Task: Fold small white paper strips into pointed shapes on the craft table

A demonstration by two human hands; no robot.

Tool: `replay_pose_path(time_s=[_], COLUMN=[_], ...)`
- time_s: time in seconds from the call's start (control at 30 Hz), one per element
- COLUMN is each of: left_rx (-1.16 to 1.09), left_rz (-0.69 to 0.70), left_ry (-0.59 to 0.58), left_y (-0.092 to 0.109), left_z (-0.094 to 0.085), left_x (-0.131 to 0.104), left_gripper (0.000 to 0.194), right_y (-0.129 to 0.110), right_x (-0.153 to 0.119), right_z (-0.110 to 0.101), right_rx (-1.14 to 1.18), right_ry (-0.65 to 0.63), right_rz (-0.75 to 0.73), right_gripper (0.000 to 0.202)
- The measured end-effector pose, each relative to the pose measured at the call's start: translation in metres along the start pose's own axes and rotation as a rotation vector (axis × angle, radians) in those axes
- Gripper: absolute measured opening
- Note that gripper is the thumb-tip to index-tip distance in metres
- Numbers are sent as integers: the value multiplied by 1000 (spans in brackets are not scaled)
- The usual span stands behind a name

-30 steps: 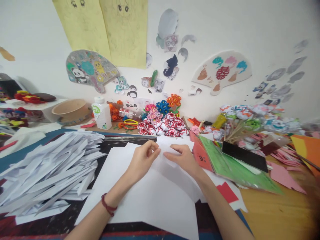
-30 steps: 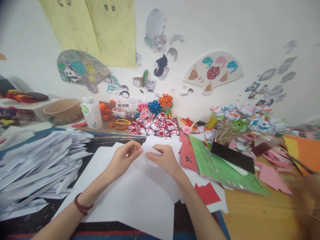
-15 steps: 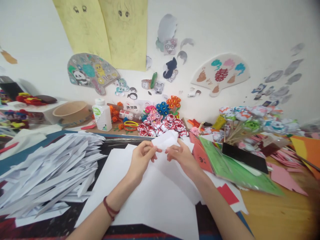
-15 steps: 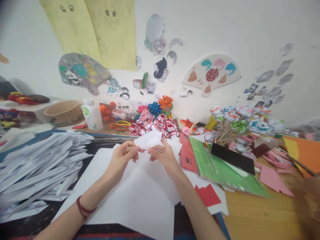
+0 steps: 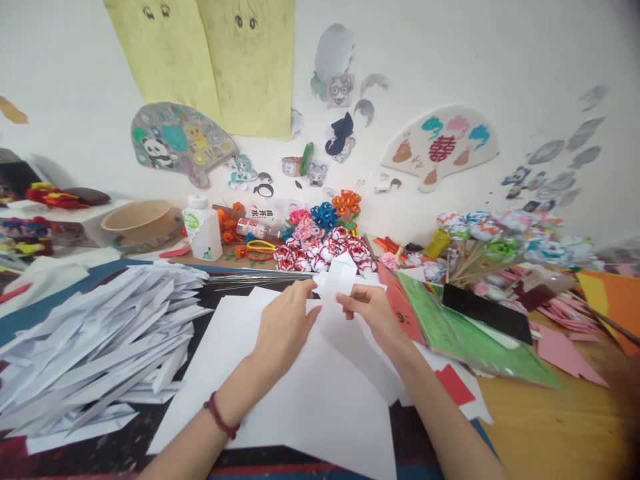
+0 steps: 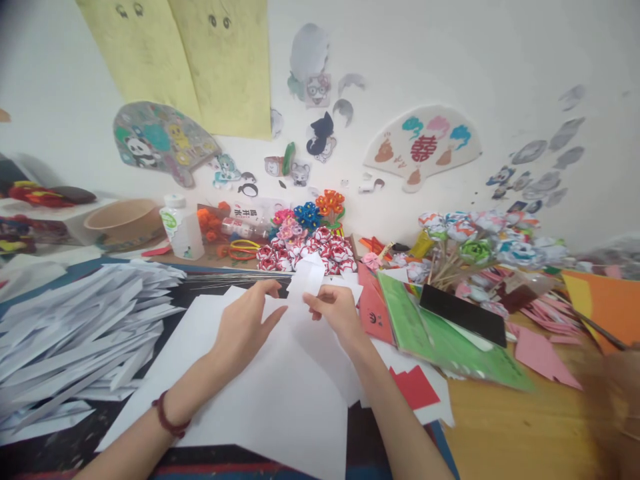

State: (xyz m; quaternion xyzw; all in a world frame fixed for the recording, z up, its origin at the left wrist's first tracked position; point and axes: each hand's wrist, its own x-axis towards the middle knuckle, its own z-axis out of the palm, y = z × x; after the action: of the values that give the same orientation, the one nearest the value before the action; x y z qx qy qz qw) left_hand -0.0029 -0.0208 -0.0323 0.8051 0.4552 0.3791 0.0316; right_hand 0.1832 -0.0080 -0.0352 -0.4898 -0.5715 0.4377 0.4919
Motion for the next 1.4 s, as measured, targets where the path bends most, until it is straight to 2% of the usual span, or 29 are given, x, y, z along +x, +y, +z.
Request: replay_pose_path(time_s=[0.07, 0.17, 0.23, 0.3, 0.37, 0.43, 0.57, 0.67, 0.77, 0.87, 0.97, 1.03, 1.13, 1.4], left_rx=[204, 360, 401, 399, 347, 245, -51, -224, -356, -501, -598, -625, -633, -605], left_rz=[243, 570, 670, 687, 650, 556, 295, 153, 24, -125, -242, -295, -344, -371], left_ry=[-28, -123, -123, -120, -136, -131, -30, 37, 84, 63, -15, -44, -33, 23], left_y=[-2, -5, -6, -6, -7, -9, -8, -5, -3, -4, -7, -9, -9, -5], left_z=[-6, -12, -14, -13, -11, -8, -4, -5, -6, -1, 5, 9, 11, 11], left_x=[1, 3, 4, 4, 3, 2, 4, 7, 11, 12, 10, 9, 7, 5], left_gripper=[26, 17, 18, 20, 22, 25, 18, 7, 23, 41, 25, 19, 24, 21], right_y=[1, 3, 5, 6, 5, 3, -1, -1, 0, 0, 0, 0, 2, 2], right_x=[1, 3, 4, 4, 3, 2, -2, -4, -4, -4, -5, -5, -5, -5], right_z=[-4, -9, -11, -12, -12, -10, -4, -1, 2, 4, 5, 6, 7, 11], right_rx=[-23, -50, -72, -106, -135, -146, -137, -74, 33, 104, 128, 136, 128, 73], right_ry=[-45, -126, -169, -203, -229, -237, -198, -141, -121, -143, -171, -190, -199, -207], right_rz=[23, 50, 52, 36, 5, -34, -93, -100, -95, -106, -109, -94, -59, -3], right_gripper=[35, 36, 36, 35, 33, 33, 31, 26, 23, 24, 25, 27, 29, 27])
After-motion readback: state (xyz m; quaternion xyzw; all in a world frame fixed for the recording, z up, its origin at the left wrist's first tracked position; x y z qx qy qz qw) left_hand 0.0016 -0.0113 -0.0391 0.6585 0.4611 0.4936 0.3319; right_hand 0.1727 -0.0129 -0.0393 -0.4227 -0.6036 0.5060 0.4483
